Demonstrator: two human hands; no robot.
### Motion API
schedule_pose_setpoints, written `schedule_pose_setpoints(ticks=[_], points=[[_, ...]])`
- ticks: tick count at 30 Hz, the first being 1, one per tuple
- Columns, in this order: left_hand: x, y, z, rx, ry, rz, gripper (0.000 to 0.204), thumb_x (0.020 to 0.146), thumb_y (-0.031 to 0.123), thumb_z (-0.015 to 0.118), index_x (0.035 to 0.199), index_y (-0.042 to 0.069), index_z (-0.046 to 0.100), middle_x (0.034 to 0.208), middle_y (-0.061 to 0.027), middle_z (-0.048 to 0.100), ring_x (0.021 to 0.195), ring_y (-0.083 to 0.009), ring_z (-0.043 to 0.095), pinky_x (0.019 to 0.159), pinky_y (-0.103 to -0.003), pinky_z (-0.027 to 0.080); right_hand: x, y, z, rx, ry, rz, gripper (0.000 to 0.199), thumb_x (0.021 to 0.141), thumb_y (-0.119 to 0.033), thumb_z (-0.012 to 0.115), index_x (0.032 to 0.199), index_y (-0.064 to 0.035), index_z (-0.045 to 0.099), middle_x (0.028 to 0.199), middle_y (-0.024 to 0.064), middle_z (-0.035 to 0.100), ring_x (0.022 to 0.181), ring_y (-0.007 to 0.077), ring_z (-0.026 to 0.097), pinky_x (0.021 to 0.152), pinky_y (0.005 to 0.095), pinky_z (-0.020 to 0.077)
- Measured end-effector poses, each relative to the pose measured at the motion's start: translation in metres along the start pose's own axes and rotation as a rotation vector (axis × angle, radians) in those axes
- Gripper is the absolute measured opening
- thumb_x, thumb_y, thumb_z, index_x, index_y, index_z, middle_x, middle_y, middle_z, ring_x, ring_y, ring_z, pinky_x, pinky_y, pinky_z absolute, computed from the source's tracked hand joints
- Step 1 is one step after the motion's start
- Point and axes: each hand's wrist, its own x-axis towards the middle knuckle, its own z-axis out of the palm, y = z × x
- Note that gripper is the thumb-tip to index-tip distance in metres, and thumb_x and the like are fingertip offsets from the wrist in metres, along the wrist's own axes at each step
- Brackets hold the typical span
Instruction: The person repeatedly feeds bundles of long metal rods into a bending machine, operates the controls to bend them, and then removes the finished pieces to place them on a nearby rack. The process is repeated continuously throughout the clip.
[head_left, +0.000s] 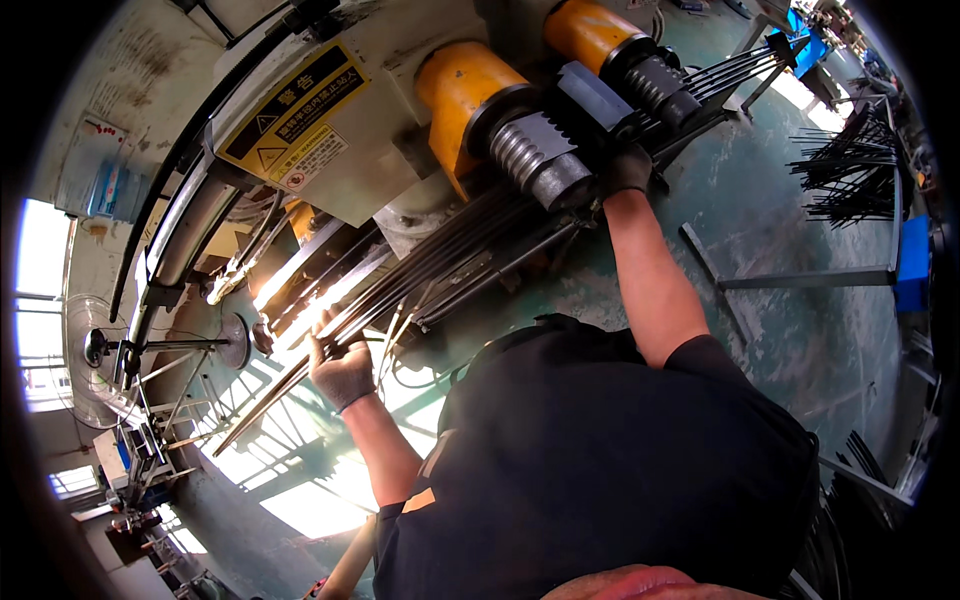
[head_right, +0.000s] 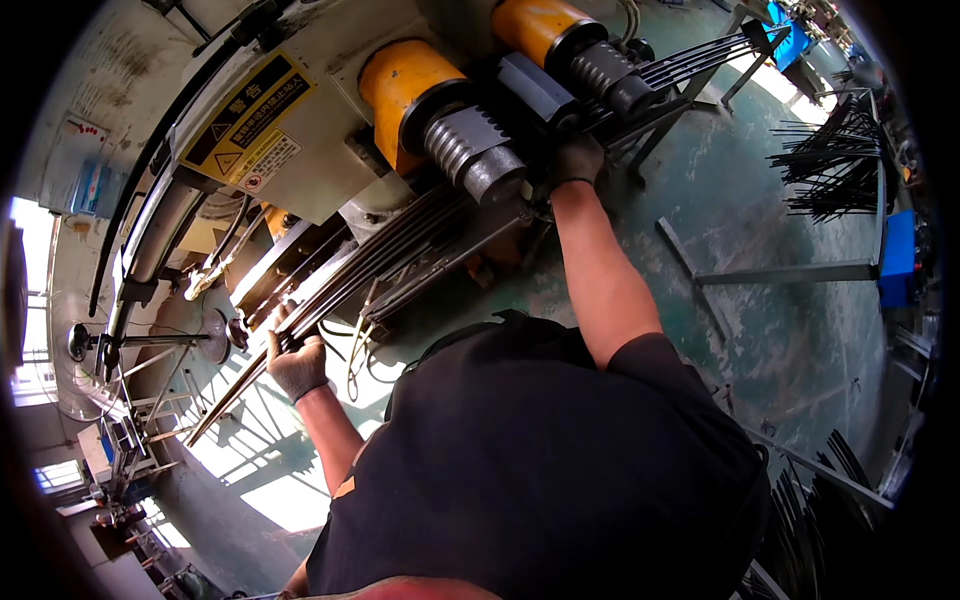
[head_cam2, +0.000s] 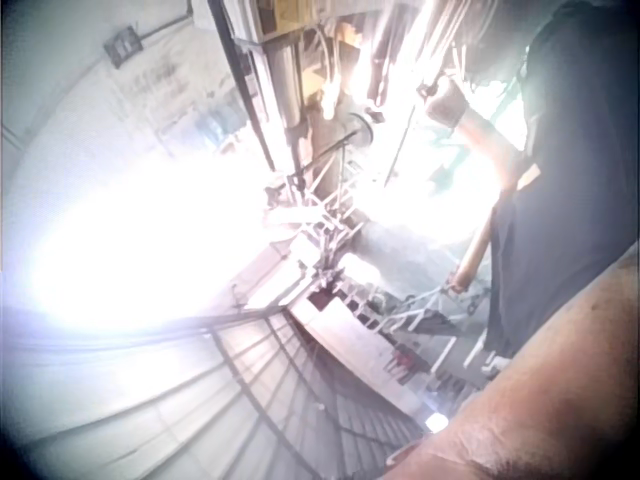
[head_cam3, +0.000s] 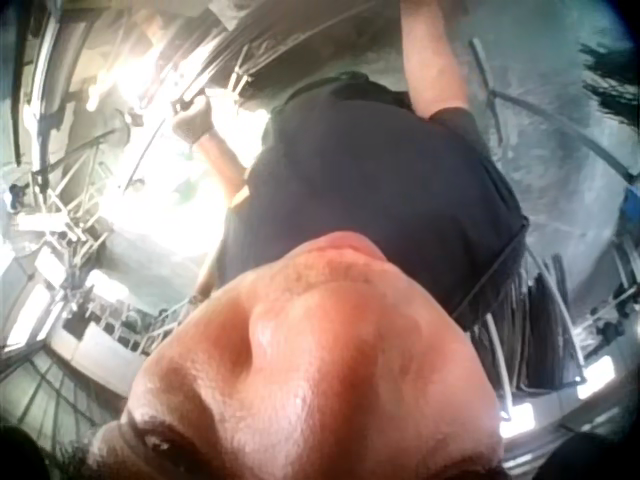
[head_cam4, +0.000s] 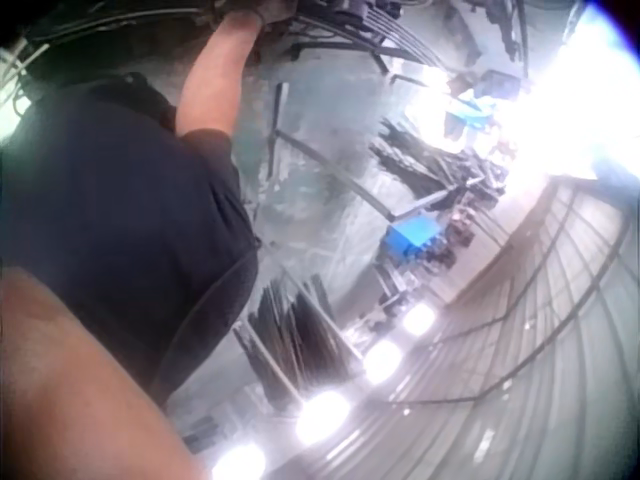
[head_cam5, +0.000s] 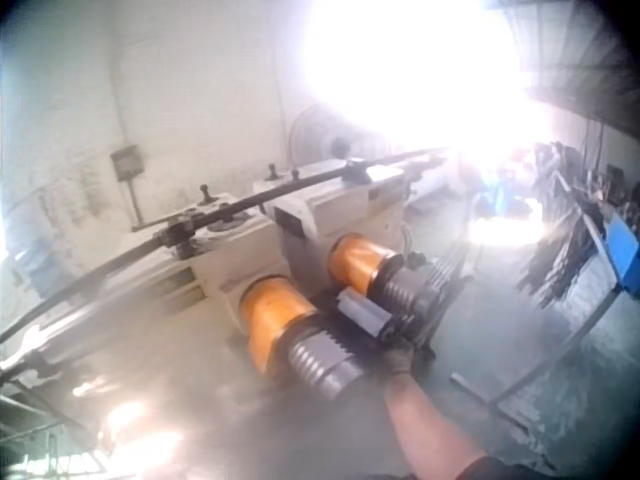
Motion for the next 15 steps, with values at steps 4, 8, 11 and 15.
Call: schedule_pose_setpoints(ticks=[4, 8, 11, 15], points=[[0.023, 0.032, -0.033, -0.560, 0.376, -0.139, 0.029, 0.106, 0.015, 0.054, 0.124, -0.008, 0.062, 0.121, -0.0192, 0.068, 0.115, -0.0320, 0.065, 0.106, -0.049, 0.053, -0.003, 0.004, 0.009, 0.134, 0.075, 0.030, 0.052, 0.102, -0.046, 0.051, 0.103, 0.0015, 0.071, 0.098, 0.0231, 0.073, 0.092, 0.0387, 0.071, 0.077, 0.0465, 0.0532], [0.033, 0.026, -0.009, -0.516, 0.467, -0.106, 0.029, 0.105, 0.010, 0.055, 0.127, -0.009, 0.061, 0.124, -0.0200, 0.067, 0.115, -0.0311, 0.065, 0.104, -0.048, 0.055, -0.016, -0.018, -0.009, 0.759, 0.065, 0.268, 0.052, 0.103, -0.045, 0.052, 0.103, 0.0032, 0.072, 0.095, 0.0177, 0.074, 0.086, 0.0321, 0.070, 0.076, 0.0432, 0.0531], [0.023, 0.010, 0.016, -0.519, 0.419, -0.109, 0.030, 0.105, 0.011, 0.055, 0.129, -0.007, 0.060, 0.126, -0.0204, 0.066, 0.118, -0.0316, 0.063, 0.106, -0.048, 0.054, -0.025, -0.041, -0.038, 0.980, -0.019, 0.485, 0.049, 0.105, -0.041, 0.053, 0.103, 0.0037, 0.072, 0.093, 0.0119, 0.073, 0.082, 0.0247, 0.069, 0.073, 0.0402, 0.0531], [0.003, -0.019, 0.048, -0.504, 0.241, -0.155, 0.034, 0.107, 0.023, 0.056, 0.127, -0.005, 0.060, 0.129, -0.0170, 0.065, 0.118, -0.0304, 0.063, 0.107, -0.048, 0.052, -0.023, -0.014, -0.015, 0.739, 0.048, 0.162, 0.043, 0.105, -0.037, 0.056, 0.107, 0.0026, 0.072, 0.097, 0.0094, 0.074, 0.088, 0.0203, 0.069, 0.075, 0.0365, 0.0538]])
